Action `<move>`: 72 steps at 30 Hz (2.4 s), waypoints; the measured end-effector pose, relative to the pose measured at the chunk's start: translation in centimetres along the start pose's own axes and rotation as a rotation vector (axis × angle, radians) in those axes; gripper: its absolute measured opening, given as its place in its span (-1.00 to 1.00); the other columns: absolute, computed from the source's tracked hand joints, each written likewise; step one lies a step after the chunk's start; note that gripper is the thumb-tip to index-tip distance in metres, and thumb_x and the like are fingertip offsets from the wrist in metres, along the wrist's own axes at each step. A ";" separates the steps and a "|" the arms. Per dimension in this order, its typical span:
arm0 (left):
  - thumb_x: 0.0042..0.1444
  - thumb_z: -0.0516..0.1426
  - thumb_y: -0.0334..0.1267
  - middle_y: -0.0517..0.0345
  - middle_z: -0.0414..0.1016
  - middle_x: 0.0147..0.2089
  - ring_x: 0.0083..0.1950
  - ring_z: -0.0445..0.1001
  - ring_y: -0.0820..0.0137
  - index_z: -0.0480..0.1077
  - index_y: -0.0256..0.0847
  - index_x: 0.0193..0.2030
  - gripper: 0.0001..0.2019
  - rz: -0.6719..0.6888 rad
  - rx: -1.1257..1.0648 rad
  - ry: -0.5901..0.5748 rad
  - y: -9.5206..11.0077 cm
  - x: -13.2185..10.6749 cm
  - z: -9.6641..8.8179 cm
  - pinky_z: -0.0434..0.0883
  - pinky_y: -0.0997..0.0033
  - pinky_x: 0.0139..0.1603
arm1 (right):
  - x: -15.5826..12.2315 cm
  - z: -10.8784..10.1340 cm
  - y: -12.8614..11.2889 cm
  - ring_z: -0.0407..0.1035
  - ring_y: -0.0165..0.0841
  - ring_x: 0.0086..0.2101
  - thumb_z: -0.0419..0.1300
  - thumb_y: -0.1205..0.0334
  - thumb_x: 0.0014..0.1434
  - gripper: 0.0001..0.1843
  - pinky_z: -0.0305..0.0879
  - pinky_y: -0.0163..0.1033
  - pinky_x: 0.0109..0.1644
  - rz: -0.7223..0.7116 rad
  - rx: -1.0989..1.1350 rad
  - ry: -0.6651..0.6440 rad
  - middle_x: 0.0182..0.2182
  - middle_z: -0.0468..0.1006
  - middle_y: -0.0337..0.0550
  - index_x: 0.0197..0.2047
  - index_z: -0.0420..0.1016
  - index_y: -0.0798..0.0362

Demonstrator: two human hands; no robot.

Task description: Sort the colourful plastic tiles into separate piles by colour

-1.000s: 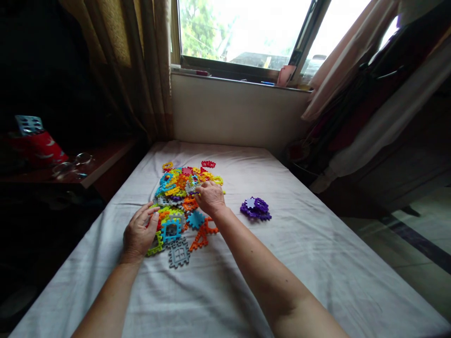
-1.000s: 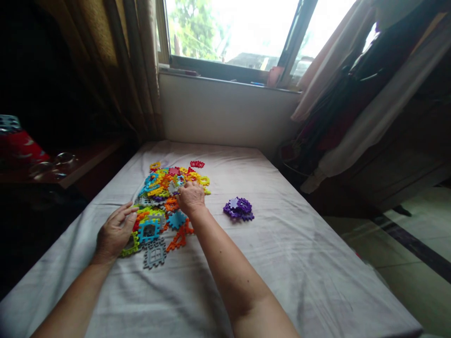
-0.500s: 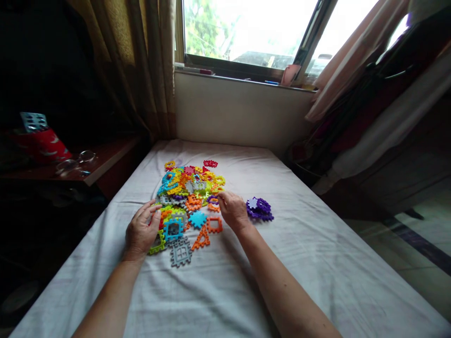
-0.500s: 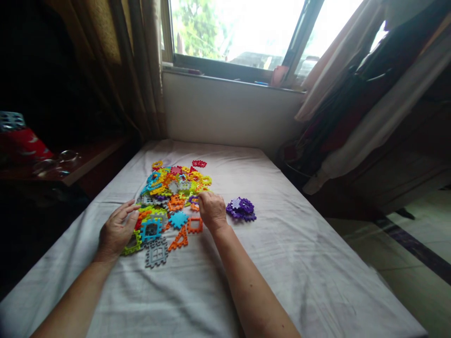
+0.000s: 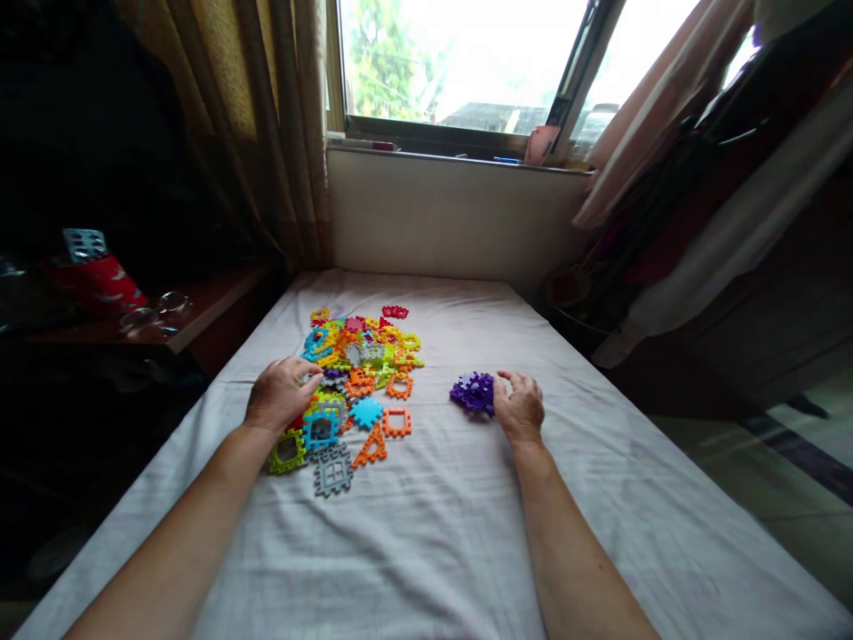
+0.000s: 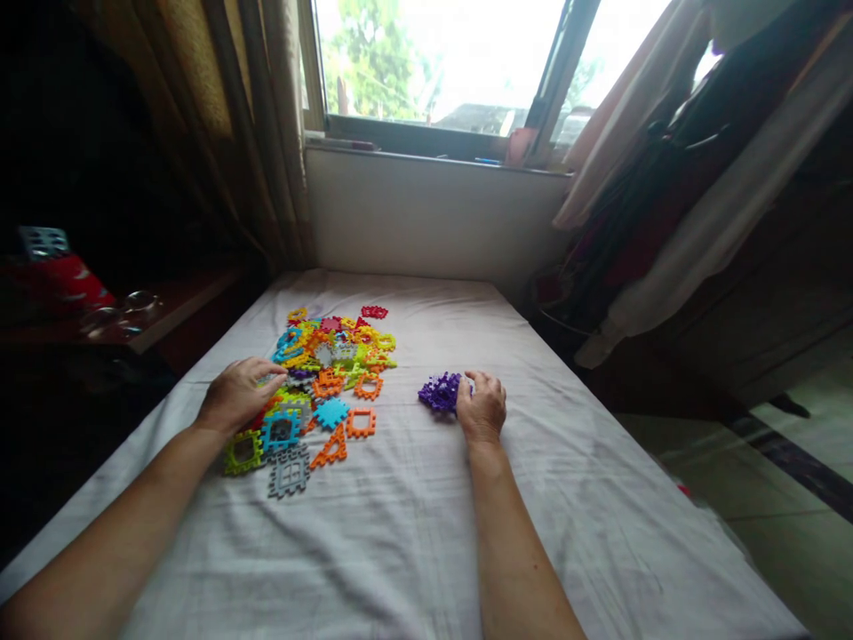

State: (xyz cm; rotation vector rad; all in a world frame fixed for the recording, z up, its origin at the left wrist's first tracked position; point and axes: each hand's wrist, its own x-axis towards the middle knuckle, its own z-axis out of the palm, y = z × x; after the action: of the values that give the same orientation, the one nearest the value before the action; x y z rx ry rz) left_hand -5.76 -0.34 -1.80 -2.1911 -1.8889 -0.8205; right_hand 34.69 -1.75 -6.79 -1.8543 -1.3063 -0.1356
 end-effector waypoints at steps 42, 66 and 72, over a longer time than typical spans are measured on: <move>0.16 0.04 -0.04 0.13 0.65 -0.15 -0.14 0.55 0.26 0.60 -0.05 -0.15 -0.67 -0.045 -0.020 -0.333 6.3 4.9 -2.5 0.37 0.36 -0.16 | -0.1 1.6 2.5 0.50 -0.14 -0.14 0.00 -0.02 0.11 -0.54 0.37 -0.11 0.01 0.264 0.324 0.045 -0.21 0.66 0.08 -0.26 0.62 0.09; 0.18 0.18 -0.20 0.01 0.57 -0.22 -0.19 0.54 0.23 0.56 -0.08 -0.25 -0.88 0.343 -0.043 -0.266 18.5 -0.6 7.0 0.42 0.25 -0.19 | -3.1 -0.8 -3.7 -0.18 0.06 0.39 0.13 -0.37 0.14 -0.21 -0.11 0.37 0.29 -0.214 -0.346 -0.462 0.45 -0.04 0.08 0.35 0.28 -0.22; 0.24 0.05 -0.23 -0.01 0.58 -0.02 0.01 0.49 0.18 0.52 -0.11 -0.07 -0.76 0.245 -0.040 -0.070 11.2 -1.4 3.9 0.42 0.15 0.04 | -2.1 0.5 -4.5 -0.23 0.08 0.40 0.15 -0.36 0.13 -0.25 -0.11 0.44 0.25 -0.174 -0.377 -0.536 0.47 -0.11 0.05 0.32 0.31 -0.26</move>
State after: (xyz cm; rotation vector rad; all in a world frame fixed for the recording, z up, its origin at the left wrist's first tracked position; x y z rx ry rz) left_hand 5.96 -2.11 -3.01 -2.4414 -1.5997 -0.7521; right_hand 29.82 -2.49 -5.67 -2.1810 -1.9170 0.0328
